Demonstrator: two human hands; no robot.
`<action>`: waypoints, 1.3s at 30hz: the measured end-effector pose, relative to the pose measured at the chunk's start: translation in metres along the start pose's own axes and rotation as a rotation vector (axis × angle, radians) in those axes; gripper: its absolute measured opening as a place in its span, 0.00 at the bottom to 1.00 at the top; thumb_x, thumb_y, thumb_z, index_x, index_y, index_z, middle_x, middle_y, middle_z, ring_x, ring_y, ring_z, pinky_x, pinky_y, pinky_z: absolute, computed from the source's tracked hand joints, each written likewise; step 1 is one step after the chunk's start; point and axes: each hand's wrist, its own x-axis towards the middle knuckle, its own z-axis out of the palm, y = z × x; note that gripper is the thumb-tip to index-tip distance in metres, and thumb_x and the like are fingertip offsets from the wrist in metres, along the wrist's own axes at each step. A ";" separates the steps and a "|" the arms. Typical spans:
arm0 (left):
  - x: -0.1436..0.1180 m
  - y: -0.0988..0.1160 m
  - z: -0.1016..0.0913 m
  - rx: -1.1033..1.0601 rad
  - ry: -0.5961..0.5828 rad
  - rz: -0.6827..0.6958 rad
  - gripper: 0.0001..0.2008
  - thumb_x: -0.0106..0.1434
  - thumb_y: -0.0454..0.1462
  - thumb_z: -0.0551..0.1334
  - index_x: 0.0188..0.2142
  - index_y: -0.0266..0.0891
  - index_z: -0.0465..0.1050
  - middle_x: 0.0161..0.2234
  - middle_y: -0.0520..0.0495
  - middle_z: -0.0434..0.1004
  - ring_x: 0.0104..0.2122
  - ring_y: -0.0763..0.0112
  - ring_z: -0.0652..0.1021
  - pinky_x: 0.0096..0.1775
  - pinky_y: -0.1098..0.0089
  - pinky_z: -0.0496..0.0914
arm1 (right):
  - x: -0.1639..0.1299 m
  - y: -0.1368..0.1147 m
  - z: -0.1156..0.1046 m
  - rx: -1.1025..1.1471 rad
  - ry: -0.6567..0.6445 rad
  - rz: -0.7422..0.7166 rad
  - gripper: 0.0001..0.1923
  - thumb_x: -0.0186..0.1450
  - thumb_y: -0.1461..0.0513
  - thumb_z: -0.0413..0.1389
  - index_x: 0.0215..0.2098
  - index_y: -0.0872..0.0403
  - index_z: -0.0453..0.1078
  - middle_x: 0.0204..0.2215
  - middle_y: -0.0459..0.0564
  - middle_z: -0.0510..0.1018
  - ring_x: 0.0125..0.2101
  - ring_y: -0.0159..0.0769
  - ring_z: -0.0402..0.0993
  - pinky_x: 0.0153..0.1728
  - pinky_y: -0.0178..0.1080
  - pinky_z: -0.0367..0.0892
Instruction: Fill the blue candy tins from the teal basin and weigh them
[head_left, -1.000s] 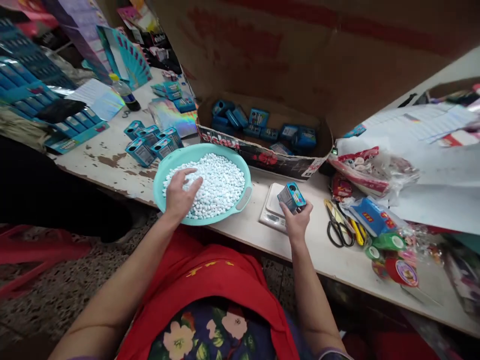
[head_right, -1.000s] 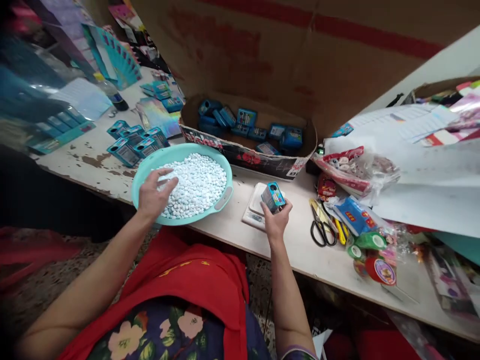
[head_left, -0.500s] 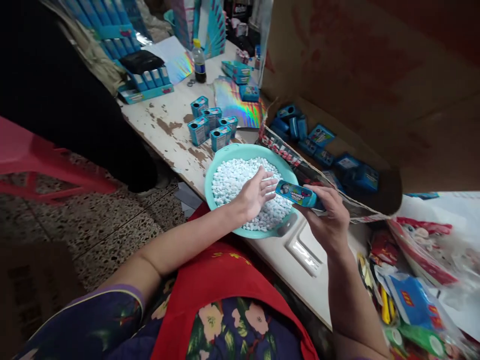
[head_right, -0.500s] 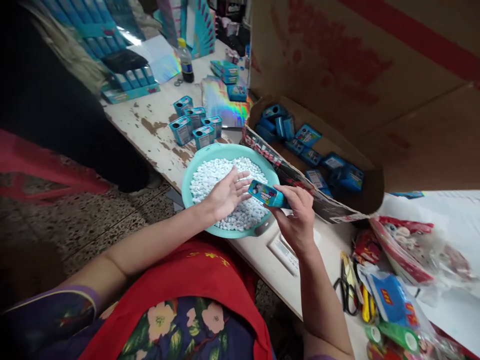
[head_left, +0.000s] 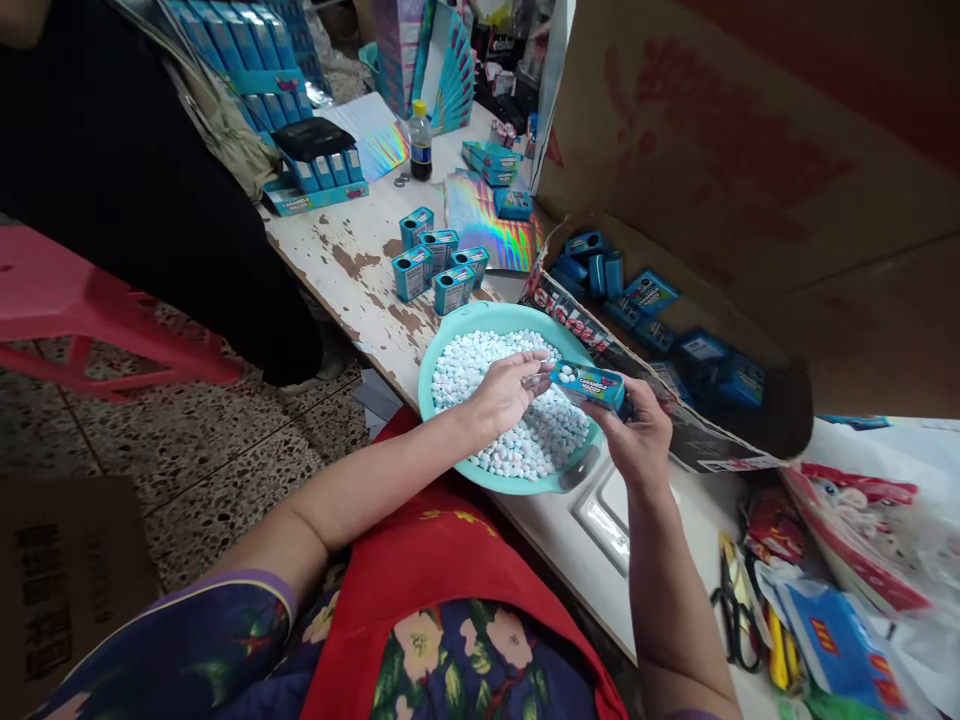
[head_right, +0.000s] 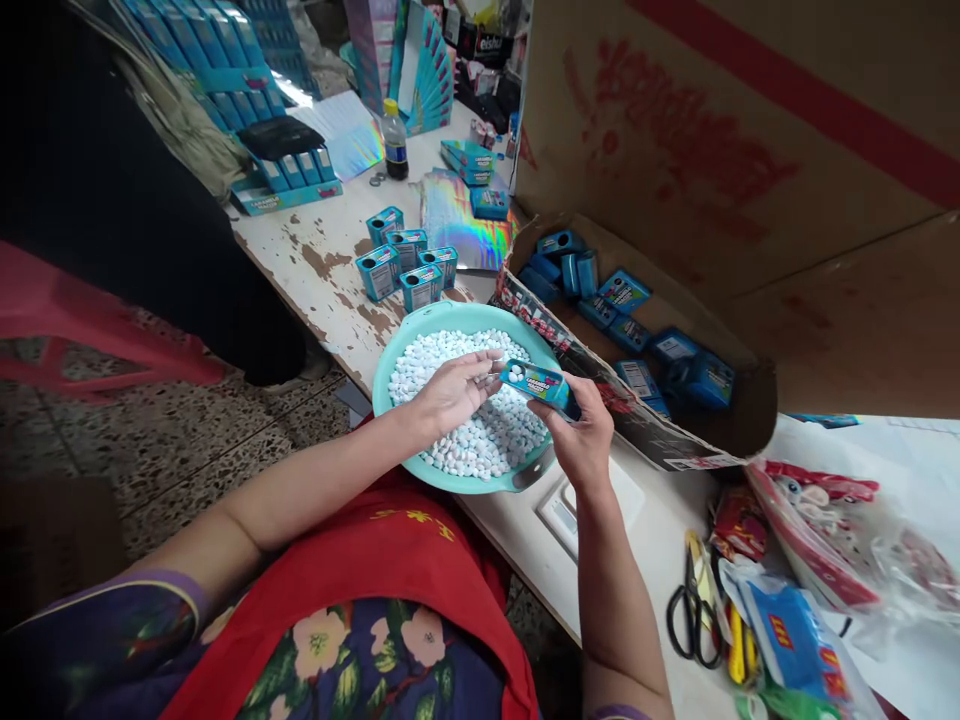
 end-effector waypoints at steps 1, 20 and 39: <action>0.000 0.001 0.000 0.044 -0.022 0.008 0.06 0.59 0.25 0.59 0.33 0.33 0.74 0.29 0.46 0.73 0.28 0.77 0.75 0.32 0.77 0.69 | -0.003 0.002 0.000 0.075 0.034 0.057 0.20 0.53 0.55 0.67 0.43 0.51 0.75 0.38 0.47 0.78 0.39 0.38 0.74 0.44 0.42 0.68; 0.011 0.024 -0.009 0.643 -0.018 0.006 0.04 0.55 0.30 0.64 0.32 0.33 0.72 0.26 0.49 0.69 0.20 0.83 0.66 0.16 0.83 0.54 | -0.145 0.123 -0.071 0.354 0.541 0.568 0.22 0.48 0.55 0.68 0.38 0.55 0.70 0.31 0.44 0.77 0.33 0.33 0.72 0.39 0.38 0.68; 0.024 0.032 0.008 1.094 0.012 -0.092 0.12 0.49 0.39 0.71 0.33 0.40 0.76 0.24 0.50 0.68 0.22 0.79 0.60 0.21 0.73 0.46 | -0.243 0.102 -0.108 0.307 0.890 0.771 0.20 0.57 0.53 0.64 0.43 0.55 0.72 0.41 0.54 0.80 0.41 0.38 0.77 0.45 0.44 0.70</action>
